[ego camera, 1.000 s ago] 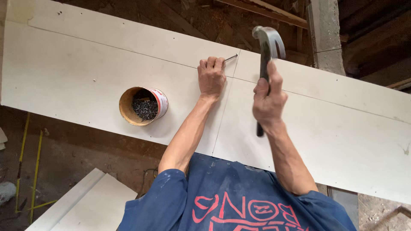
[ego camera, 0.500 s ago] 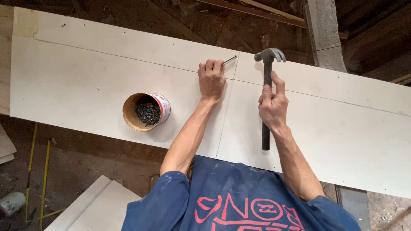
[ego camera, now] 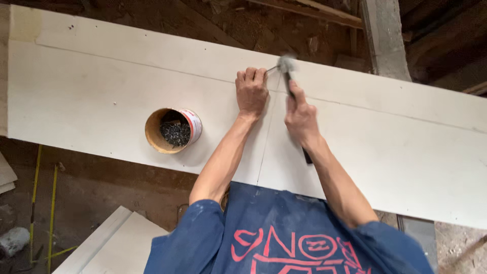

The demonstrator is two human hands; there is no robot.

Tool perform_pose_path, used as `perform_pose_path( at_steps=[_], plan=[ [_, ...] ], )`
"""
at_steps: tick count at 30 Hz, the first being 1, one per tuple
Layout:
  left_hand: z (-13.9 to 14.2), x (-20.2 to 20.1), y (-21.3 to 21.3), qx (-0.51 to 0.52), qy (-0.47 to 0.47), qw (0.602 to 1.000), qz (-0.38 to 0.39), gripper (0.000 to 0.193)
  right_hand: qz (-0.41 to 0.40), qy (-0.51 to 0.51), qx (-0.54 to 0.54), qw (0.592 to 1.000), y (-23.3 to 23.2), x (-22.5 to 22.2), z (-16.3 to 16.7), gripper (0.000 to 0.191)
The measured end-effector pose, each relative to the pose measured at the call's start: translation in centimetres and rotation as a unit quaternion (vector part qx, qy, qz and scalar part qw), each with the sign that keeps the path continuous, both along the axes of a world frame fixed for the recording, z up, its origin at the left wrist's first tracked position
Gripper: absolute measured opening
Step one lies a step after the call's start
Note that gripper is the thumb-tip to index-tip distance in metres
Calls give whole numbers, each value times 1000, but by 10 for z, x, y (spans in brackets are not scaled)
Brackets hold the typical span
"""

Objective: The person hammers nails into a white board using a claw hammer. They repeatedly pick nails from a container and drive them into the board along marked lines.

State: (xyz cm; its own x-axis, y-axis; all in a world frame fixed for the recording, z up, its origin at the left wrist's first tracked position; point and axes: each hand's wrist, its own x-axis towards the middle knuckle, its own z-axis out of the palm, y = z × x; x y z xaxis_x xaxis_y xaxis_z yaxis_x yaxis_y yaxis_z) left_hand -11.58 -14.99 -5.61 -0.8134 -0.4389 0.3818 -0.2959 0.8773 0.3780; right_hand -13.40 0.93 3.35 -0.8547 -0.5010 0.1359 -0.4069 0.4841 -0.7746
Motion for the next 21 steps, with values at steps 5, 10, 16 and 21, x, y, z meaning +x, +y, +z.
perform_pose_path(
  at_steps=[5,10,16,21],
  plan=[
    [-1,-1,-2,22,35,999,7,6,-73,-31,43,996,21,17,14,38],
    [-12,6,5,94,43,994,-21,10,-197,-267,-82,940,70,46,38,47],
    [2,13,49,83,42,988,-121,7,-272,-292,-142,906,131,83,48,44],
    [10,-16,129,102,37,968,-225,10,-304,-284,-169,893,185,86,43,47]
  ],
)
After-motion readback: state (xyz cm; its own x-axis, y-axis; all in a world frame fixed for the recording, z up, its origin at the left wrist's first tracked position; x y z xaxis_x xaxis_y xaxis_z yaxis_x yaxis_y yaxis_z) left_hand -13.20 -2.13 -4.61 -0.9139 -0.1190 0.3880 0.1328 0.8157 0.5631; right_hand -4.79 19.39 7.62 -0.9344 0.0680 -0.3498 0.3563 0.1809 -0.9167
